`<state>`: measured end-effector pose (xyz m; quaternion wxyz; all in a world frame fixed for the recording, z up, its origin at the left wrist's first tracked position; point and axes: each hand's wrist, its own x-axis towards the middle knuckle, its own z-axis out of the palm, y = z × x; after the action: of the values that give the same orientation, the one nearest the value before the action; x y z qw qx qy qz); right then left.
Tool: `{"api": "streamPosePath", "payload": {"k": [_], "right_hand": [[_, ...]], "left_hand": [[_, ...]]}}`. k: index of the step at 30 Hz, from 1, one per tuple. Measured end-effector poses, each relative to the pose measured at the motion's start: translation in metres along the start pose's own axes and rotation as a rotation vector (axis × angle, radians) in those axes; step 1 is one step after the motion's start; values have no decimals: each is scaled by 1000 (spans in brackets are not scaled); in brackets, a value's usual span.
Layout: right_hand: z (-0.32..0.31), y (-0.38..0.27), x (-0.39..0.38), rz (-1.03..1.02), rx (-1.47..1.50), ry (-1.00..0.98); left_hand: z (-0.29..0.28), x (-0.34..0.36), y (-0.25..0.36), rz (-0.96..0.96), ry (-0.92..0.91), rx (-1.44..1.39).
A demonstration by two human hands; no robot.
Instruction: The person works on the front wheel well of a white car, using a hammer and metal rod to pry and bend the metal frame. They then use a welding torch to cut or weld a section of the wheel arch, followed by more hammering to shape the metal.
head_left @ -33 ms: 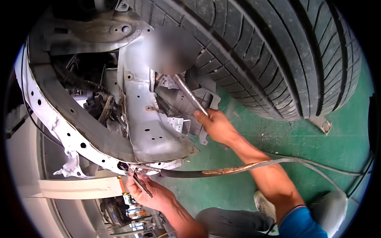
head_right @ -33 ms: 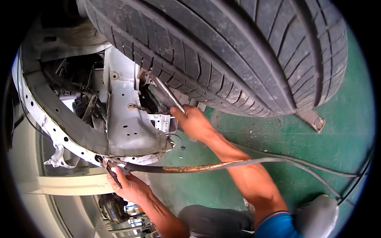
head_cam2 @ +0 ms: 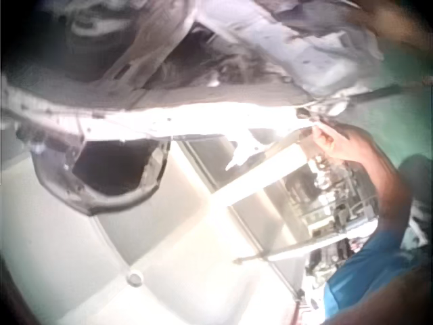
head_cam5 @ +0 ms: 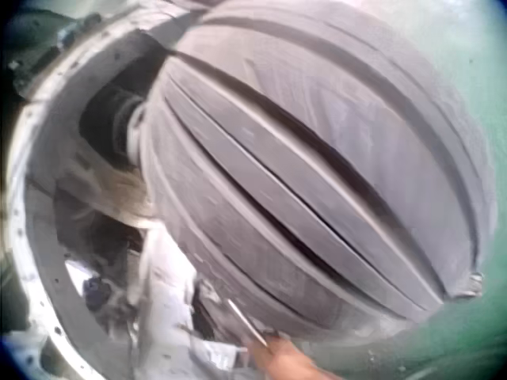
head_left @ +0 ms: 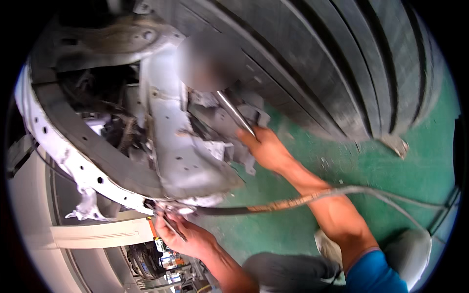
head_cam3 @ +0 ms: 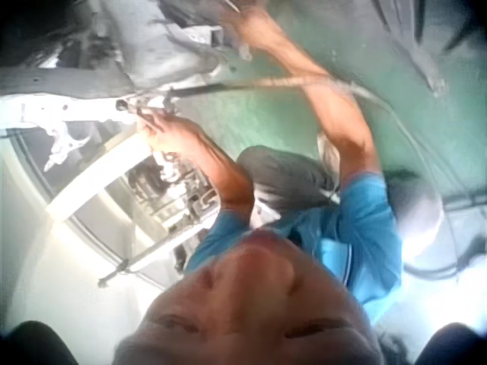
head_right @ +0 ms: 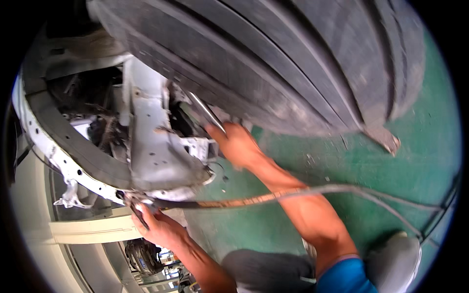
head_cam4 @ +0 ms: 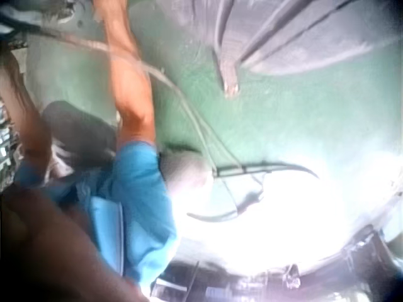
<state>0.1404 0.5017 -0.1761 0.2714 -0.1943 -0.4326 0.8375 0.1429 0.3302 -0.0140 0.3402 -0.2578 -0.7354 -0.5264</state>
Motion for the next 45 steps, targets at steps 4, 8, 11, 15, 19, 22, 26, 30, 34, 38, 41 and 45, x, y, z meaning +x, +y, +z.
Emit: {"api": "streamPosePath", "payload": {"k": [4, 8, 11, 15, 19, 22, 26, 30, 34, 38, 41, 45], "right_hand": [[-19, -22, -2, 10, 182, 104], [14, 32, -9, -43, -47, 160], [3, 0, -11, 77, -74, 15], [-10, -3, -8, -24, -18, 71], [-27, -1, -4, -17, 303, 166], [-25, 20, -12, 30, 282, 178], [-21, 59, -41, 174, -4, 122], [-17, 20, -52, 199, -404, -48], [-17, 36, -40, -114, 5, 87], [-14, 21, -26, 29, 139, -31], [1, 23, -18, -39, 69, 12], [13, 14, -4, 25, 55, -70]], "left_hand": [[5, -3, 6, 62, -50, 33], [15, -12, 11, 25, -90, 18], [-3, 2, 8, 73, -113, -80], [0, 1, 4, 8, -187, -28], [12, -2, 8, 34, -149, -43], [11, 3, 3, 16, -142, -33], [17, 0, 13, -13, -116, -69], [6, 5, 6, -12, -133, -46], [0, 5, 1, 7, -229, -77], [-3, 9, 3, 47, -220, -81], [-7, 11, 5, 26, -225, -55], [7, 2, 8, 58, -158, -5]]}}
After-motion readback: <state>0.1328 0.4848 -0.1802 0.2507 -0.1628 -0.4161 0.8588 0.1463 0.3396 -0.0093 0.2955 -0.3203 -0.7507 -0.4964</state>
